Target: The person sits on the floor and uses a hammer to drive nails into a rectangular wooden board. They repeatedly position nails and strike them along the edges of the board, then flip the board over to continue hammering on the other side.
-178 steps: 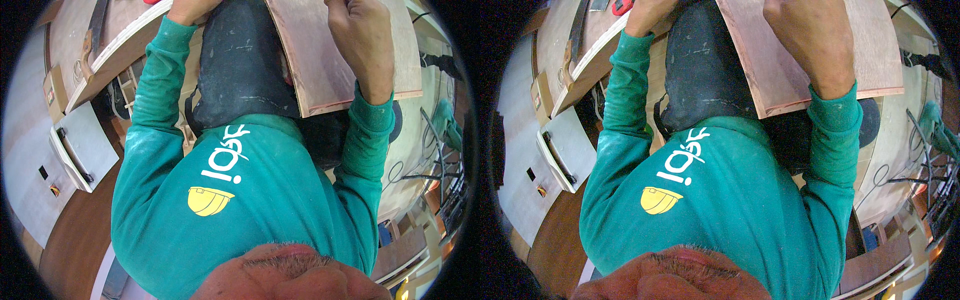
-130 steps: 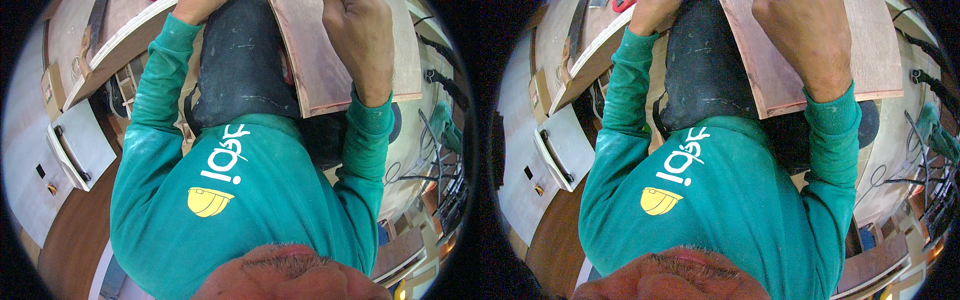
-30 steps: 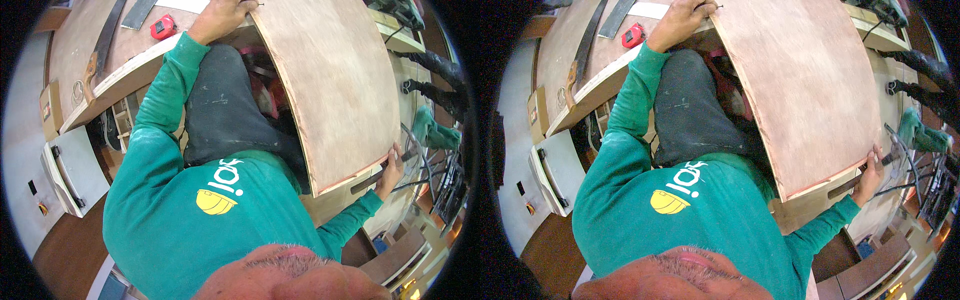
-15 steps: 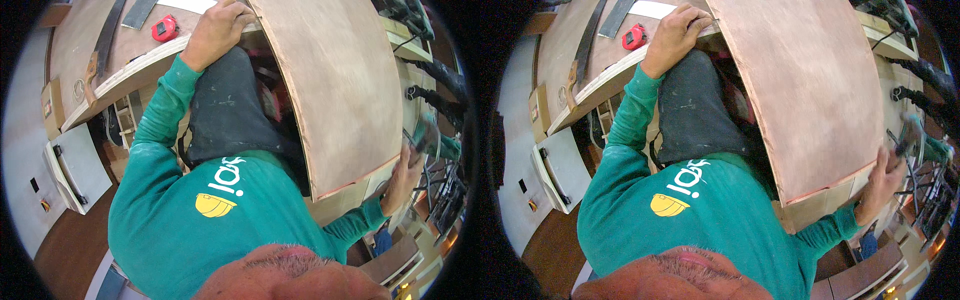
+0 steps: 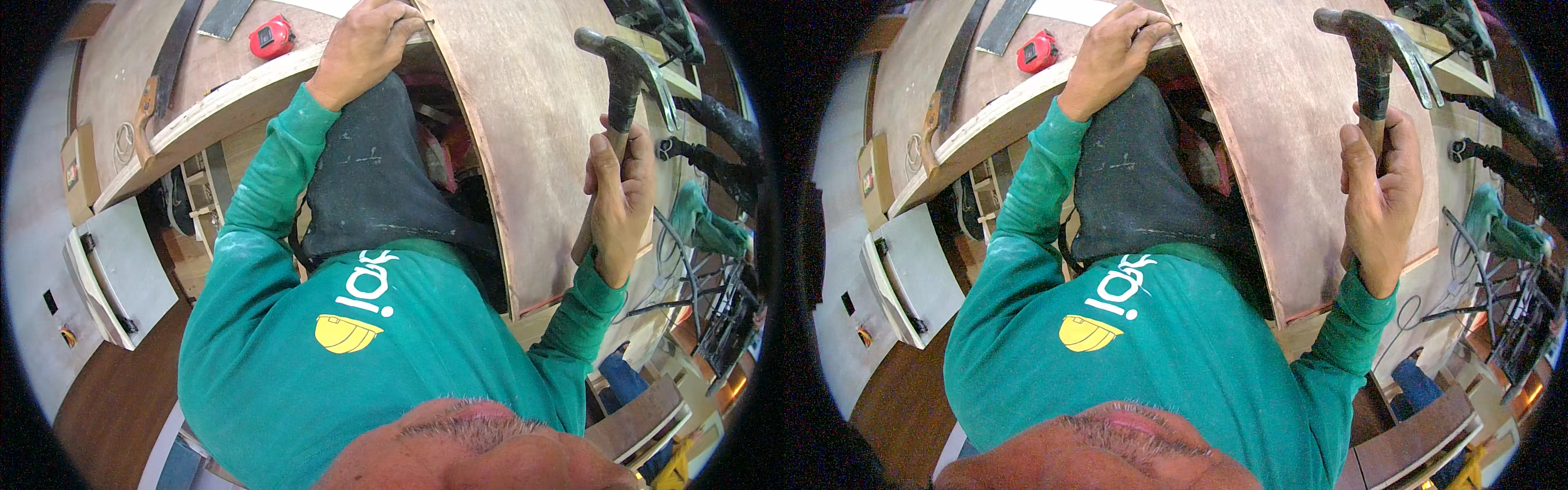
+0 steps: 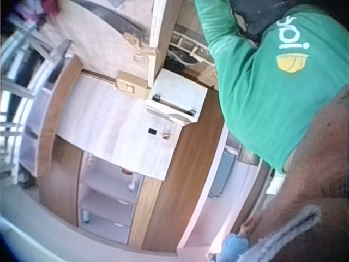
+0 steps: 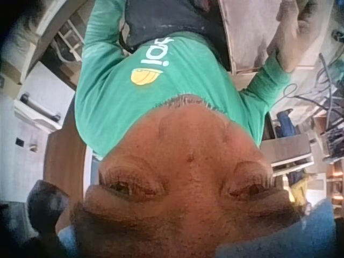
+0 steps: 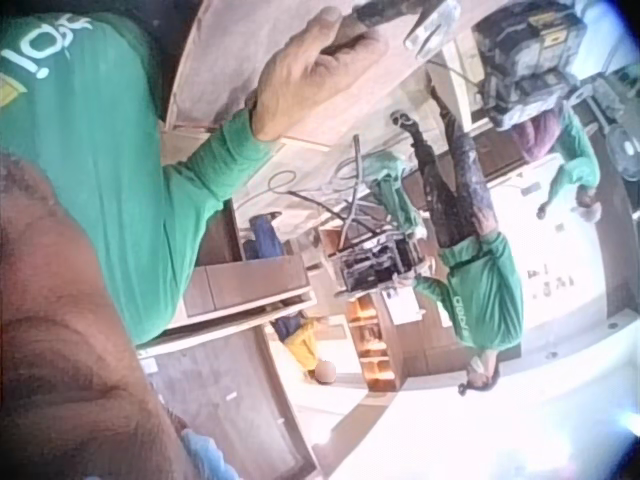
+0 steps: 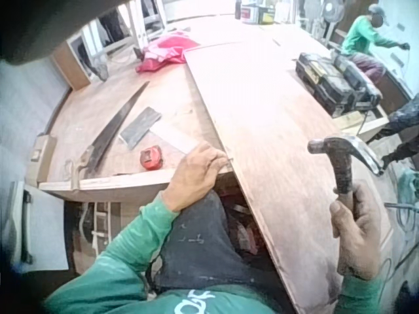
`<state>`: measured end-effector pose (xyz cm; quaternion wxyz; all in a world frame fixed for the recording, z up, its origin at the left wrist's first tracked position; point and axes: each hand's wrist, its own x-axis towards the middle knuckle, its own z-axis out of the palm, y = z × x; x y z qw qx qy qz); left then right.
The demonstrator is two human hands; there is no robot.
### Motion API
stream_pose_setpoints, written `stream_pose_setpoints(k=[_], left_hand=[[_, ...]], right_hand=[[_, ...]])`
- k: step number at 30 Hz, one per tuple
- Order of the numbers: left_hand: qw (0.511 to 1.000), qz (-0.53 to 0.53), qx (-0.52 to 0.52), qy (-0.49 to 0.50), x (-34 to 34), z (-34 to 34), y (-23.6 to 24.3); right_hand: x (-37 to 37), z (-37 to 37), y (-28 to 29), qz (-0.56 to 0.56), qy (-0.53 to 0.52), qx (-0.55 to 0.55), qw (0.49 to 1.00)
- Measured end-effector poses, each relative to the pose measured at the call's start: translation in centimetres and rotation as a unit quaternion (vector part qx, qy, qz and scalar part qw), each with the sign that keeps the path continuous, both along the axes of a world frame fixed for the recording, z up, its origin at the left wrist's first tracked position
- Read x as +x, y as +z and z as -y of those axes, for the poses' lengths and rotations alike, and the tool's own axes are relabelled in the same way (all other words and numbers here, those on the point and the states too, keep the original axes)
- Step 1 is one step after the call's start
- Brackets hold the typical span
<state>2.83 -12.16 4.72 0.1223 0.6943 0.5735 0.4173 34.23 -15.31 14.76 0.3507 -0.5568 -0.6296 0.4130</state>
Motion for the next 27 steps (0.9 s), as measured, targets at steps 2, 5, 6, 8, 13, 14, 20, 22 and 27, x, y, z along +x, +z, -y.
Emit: stream_pose_setpoints(k=[2, 5, 6, 8, 13, 14, 20, 22, 27], left_hand=[[1.0, -0.007, 0.014, -0.004, 0.0, -0.1, -0.3], [1.0, 0.001, 0.017, -0.005, 0.0, -0.1, -0.2], [1.0, -0.001, 0.023, -0.007, 0.0, -0.1, -0.2], [0.999, -0.008, 0.036, -0.01, -0.1, -0.1, -0.2], [0.999, -0.018, 0.043, -0.004, -0.1, -0.3, -0.5], [0.999, -0.022, 0.047, -0.003, -0.1, -0.3, -0.4], [0.999, -0.03, 0.016, 0.005, 0.1, -0.1, 0.0], [0.999, -0.023, 0.025, 0.004, 0.1, -0.1, 0.0], [0.999, -0.033, 0.023, 0.009, 0.1, -0.3, -0.2]], right_hand=[[-0.1, 0.0, -0.3, -0.015, -0.001, -0.014, 1.0], [-0.1, -0.3, -0.8, 0.003, 0.011, -0.019, 1.0], [-0.2, -0.3, -0.9, 0.012, 0.016, -0.02, 1.0], [-0.4, -0.5, -0.9, 0.016, 0.028, -0.024, 0.999], [-1.3, -1.6, -1.1, 0.114, 0.088, 0.068, 0.987], [-1.6, -2.3, -1.1, 0.152, 0.114, 0.111, 0.975], [-5.0, -4.4, -1.8, 0.22, 0.182, 0.25, 0.925], [-6.4, -4.7, -0.9, 0.183, 0.2, 0.25, 0.929], [-8.1, -4.9, -1.5, 0.22, 0.217, 0.252, 0.917]])
